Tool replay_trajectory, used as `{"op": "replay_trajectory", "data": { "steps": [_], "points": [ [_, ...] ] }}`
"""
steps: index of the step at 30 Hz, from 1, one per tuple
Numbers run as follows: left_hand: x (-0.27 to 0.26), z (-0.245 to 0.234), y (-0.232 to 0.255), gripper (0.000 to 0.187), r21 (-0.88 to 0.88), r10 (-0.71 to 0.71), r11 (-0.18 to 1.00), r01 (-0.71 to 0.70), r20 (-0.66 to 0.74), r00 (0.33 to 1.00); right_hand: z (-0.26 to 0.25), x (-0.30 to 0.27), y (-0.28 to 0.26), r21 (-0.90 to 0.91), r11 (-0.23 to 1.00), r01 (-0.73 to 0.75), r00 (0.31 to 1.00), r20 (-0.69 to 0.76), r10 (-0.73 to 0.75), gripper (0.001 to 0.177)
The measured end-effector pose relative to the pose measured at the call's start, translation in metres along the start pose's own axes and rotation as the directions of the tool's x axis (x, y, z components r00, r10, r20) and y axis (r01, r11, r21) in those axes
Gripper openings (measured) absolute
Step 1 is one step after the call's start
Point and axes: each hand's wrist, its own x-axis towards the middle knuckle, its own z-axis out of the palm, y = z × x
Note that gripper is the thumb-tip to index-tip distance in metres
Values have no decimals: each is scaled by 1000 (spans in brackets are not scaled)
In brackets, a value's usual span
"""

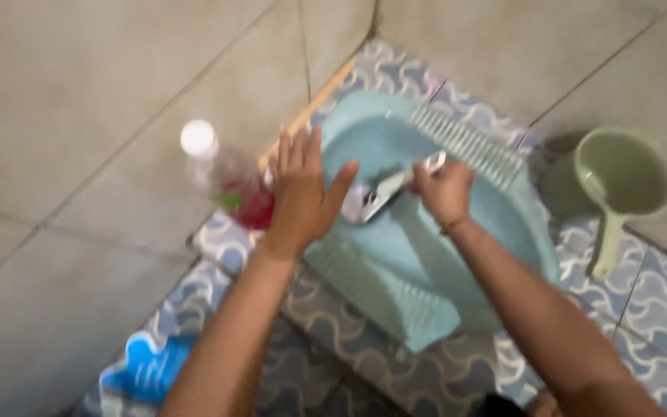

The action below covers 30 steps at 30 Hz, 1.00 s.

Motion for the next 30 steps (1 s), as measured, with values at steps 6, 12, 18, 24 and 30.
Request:
{"op": "replay_trajectory", "data": {
  "steps": [6, 12, 18, 24, 30],
  "points": [
    [0, 6, 14, 86, -61, 9, 998, -8, 19, 1000, 7, -9, 5, -51, 999, -13, 1000, 27, 15, 40],
    [7, 3, 19, 86, -5, 28, 1000, -28, 22, 999, 12, -36, -19, 33, 997, -70, 997, 24, 69, 26],
    [5, 5, 13, 84, -42, 34, 999, -34, 4, 999, -42, -7, -27, 34, 943, -330, 931, 177, 319, 24],
    [1, 25, 23, 87, -32, 12, 999, -9, 106, 994, -64, -21, -3, 273, 788, -552, 808, 408, 425, 22],
    [-11, 71, 34, 74, 27, 54, 998, -62, 239, 970, -74, -39, 26, 422, 675, -605, 785, 456, 419, 25]
  ]
}}
